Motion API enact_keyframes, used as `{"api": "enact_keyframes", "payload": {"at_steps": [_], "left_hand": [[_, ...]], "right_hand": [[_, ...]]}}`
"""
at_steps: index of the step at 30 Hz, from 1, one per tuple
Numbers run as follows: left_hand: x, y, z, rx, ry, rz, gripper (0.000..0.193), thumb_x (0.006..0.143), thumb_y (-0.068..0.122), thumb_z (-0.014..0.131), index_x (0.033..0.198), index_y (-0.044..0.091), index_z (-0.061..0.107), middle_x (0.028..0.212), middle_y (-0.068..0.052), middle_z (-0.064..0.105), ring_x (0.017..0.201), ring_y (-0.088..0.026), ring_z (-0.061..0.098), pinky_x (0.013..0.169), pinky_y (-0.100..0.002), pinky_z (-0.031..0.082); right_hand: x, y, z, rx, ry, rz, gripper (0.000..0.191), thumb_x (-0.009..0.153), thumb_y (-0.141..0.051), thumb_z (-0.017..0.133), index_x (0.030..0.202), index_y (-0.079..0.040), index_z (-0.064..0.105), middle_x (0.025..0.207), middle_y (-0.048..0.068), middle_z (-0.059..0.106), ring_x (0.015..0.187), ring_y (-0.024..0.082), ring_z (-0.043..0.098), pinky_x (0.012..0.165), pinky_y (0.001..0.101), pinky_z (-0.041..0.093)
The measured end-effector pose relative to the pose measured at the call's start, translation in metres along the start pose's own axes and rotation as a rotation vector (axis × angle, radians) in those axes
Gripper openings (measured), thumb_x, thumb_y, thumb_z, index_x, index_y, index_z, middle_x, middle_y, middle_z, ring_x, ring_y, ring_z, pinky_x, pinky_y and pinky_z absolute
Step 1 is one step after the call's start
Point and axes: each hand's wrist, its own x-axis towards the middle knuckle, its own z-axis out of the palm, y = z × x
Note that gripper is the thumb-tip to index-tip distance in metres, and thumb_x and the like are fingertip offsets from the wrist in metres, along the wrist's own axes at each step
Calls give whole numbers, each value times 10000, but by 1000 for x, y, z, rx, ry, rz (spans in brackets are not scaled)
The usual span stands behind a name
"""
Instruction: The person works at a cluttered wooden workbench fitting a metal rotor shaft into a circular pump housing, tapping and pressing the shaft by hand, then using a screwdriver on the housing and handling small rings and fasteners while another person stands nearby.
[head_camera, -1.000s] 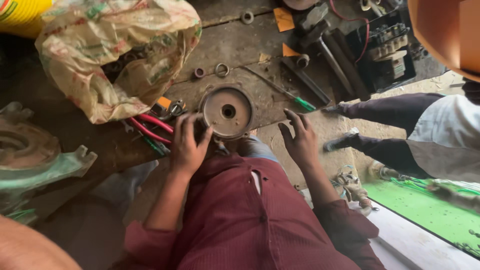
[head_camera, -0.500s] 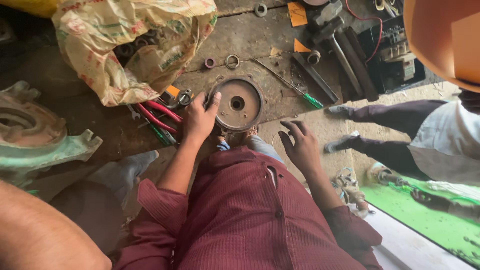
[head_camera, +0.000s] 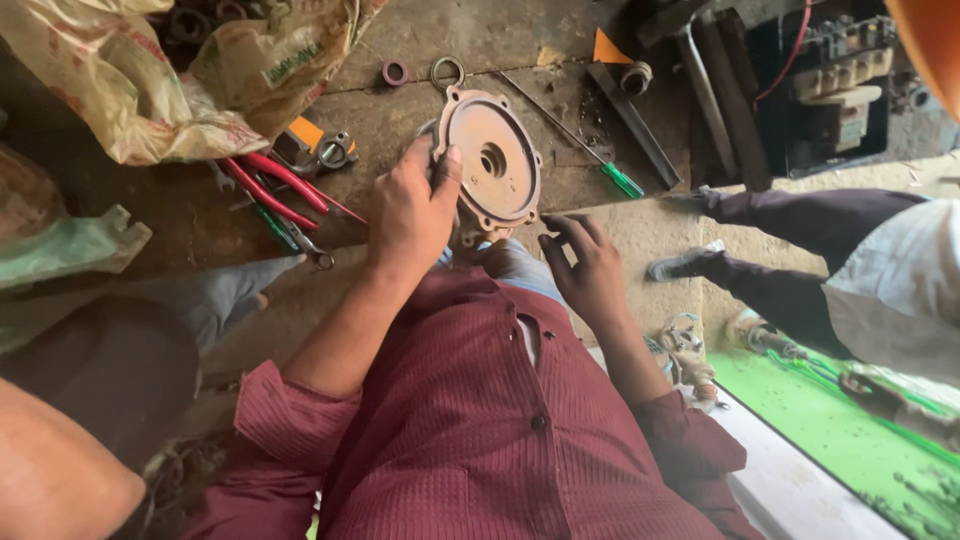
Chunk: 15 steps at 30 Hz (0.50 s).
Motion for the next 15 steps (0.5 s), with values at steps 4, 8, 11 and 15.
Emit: {"api": "enact_keyframes", "payload": {"at_steps": [4, 8, 11, 15], "left_hand": [[-2, -6, 3, 6, 41, 26, 322, 1046, 298, 609, 1161, 6, 679, 925, -236, 744, 887, -439, 726, 744, -508, 562], [-9, -26, 7, 44, 65, -29, 353, 1058, 329, 579, 1198, 19, 672, 973, -242, 740, 938, -448, 711, 785, -522, 545], [-10, -49, 4, 101, 96, -39, 388, 1076, 365, 546, 1243, 33, 656, 1041, -253, 731, 989, -462, 690, 830, -527, 539], [-7, -78, -4, 133, 72, -115, 409, 1074, 396, 497, 1269, 72, 653, 1050, -238, 731, 997, -464, 682, 817, -532, 530]], "right_hand": [[11, 26, -8, -204, 131, -51, 288, 1002, -129, 693, 1287, -92, 678, 1238, 140, 655, 1108, 330, 633, 964, 456, 499], [31, 58, -26, -383, 181, -120, 425, 983, -108, 695, 1402, -75, 628, 1321, 196, 576, 1200, 405, 510, 1029, 519, 426], [44, 70, -34, -492, 110, -120, 476, 917, -90, 708, 1390, -129, 671, 1224, 163, 597, 1138, 389, 518, 992, 540, 430], [58, 66, -51, -384, -10, -206, 351, 979, -112, 693, 1325, -103, 633, 1178, 197, 582, 1099, 427, 550, 943, 539, 451]]}}
